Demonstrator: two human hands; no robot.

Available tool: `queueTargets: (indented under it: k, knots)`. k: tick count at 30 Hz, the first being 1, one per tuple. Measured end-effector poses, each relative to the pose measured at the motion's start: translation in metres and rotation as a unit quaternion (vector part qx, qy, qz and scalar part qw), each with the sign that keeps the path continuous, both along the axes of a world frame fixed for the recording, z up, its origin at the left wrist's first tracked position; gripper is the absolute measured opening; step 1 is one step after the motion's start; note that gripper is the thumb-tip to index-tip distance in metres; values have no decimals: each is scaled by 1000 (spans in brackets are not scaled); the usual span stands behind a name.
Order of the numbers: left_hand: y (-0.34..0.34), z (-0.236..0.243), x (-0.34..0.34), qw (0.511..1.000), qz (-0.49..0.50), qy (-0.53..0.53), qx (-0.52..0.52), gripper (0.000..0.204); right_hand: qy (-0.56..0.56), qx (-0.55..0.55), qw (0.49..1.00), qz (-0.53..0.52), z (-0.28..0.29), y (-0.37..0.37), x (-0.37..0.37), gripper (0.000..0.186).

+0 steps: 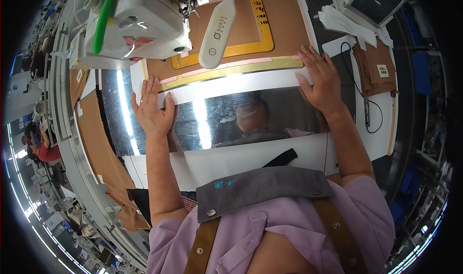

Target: The person is using an industrial automated sewing machine to stitch brand labels onto leather pieces.

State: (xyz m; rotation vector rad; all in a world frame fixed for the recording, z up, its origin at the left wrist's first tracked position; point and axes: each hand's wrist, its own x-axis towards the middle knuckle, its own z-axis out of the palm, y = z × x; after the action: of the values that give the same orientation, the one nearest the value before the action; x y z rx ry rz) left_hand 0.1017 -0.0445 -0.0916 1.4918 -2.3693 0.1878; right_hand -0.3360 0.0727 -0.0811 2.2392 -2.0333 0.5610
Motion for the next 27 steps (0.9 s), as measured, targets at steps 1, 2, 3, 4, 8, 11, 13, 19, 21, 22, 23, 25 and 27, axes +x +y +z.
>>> queueTargets:
  k: [1, 2, 3, 4, 8, 11, 13, 19, 21, 22, 23, 25, 27]
  knots:
    - [0, -1, 0, 1000, 4, 2, -2, 49, 0, -2, 1000, 1, -1, 0, 0, 48]
    - [-1, -1, 0, 1000, 8, 5, -4, 50, -2, -6, 1000, 0, -2, -1, 0, 47]
    - [-1, -1, 0, 1000, 7, 5, -7, 50, -5, -11, 1000, 0, -2, -1, 0, 47]
    - [-2, -2, 0, 1000, 7, 16, -4, 49, -5, -14, 1000, -2, -3, -1, 0, 47]
    - [-6, 2, -3, 999, 7, 34, -8, 47, -4, -28, 1000, 1, -4, 1, -1, 46]
    - [-8, 0, -4, 999, 5, 33, -11, 45, -17, -45, 999, -6, -4, 1, -1, 46]
    - [-10, -5, -5, 999, -18, 42, -15, 45, -20, -54, 998, -24, -5, 3, -4, 45]
    - [-4, -3, 0, 1000, 5, 12, -20, 45, -94, -131, 987, -23, -3, 3, -9, 32]
    - [-4, -4, 0, 1000, 0, 14, -15, 45, -113, -147, 982, -48, -3, 6, -18, 30]
    - [-3, -5, 1, 1000, 7, 12, -15, 45, -105, -177, 977, -62, 1, 5, -24, 27]
    - [-4, -7, 1, 1000, 15, 9, -14, 46, -99, -179, 976, -74, 8, 7, -34, 27]
    - [-3, -7, 2, 1000, 6, 11, -9, 46, -104, -201, 961, -161, 18, 12, -58, 21]
    - [-4, -7, 1, 1000, 1, 11, -4, 46, -99, -238, 945, -200, 17, 18, -99, 18]
